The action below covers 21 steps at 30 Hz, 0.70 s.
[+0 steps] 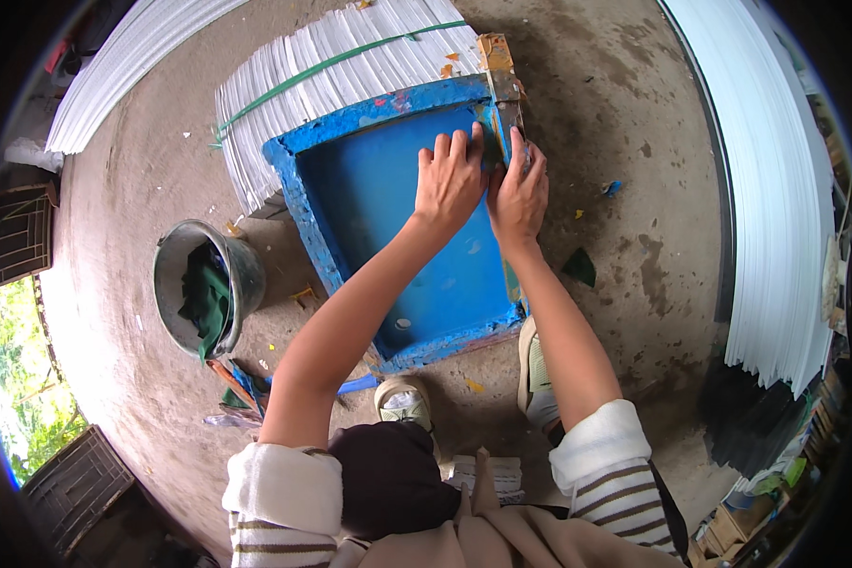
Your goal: The person sits on the floor and cleans a blue rectangular tray. They use a green cloth to wipe the inside surface of the tray and then use a small bottle to apply a liquid to the cloth before continuing to wipe the tray.
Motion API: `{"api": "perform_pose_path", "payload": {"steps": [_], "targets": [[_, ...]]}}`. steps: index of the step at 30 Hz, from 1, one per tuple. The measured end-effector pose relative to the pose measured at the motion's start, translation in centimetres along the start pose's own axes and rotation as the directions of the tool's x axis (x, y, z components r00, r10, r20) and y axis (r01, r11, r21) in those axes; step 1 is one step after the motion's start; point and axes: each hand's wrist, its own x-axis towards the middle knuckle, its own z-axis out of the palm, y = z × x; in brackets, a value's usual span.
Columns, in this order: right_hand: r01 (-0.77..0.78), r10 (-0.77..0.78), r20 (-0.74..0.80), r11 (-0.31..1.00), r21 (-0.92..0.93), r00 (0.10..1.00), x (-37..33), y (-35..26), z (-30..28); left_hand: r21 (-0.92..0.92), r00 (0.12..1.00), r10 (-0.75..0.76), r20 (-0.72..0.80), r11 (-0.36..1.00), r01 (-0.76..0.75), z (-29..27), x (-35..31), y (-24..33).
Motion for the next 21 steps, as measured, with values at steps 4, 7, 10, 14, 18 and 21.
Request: {"api": "perform_pose_path", "payload": {"steps": [4, 7, 10, 14, 18, 21], "targets": [[0.011, -0.011, -0.008, 1.000, 0.013, 1.000, 0.1, 0.0, 0.0, 0.073, 0.995, 0.092, 0.043, 0.993, -0.095, 0.1, 0.2, -1.0], [-0.003, 0.003, -0.006, 1.000, 0.031, 1.000, 0.3, -0.2, -0.2, 0.069, 0.993, 0.116, 0.025, 0.991, -0.117, 0.2, 0.4, -1.2], [0.008, -0.008, -0.007, 1.000, 0.023, 1.000, 0.4, 0.1, -0.3, -0.137, 0.996, 0.084, 0.029, 0.987, -0.080, -0.2, 0.2, -1.6], [-0.010, 0.010, -0.001, 1.000, -0.018, 1.000, 0.3, -0.1, -0.2, -0.452, 0.957, -0.284, 0.059, 0.847, 0.280, -0.2, 0.7, -0.4], [-0.036, 0.037, 0.017, 0.998, -0.043, 0.999, 0.2, -0.5, -0.1, -0.579, 0.887, -0.446, 0.120, 0.695, 0.427, -0.4, 1.5, 1.2], [-0.054, 0.053, 0.029, 0.998, 0.016, 0.998, 0.2, -0.3, -0.1, -0.668, 0.879, -0.444, 0.173, 0.603, 0.436, -0.7, 1.2, 0.9]]}}
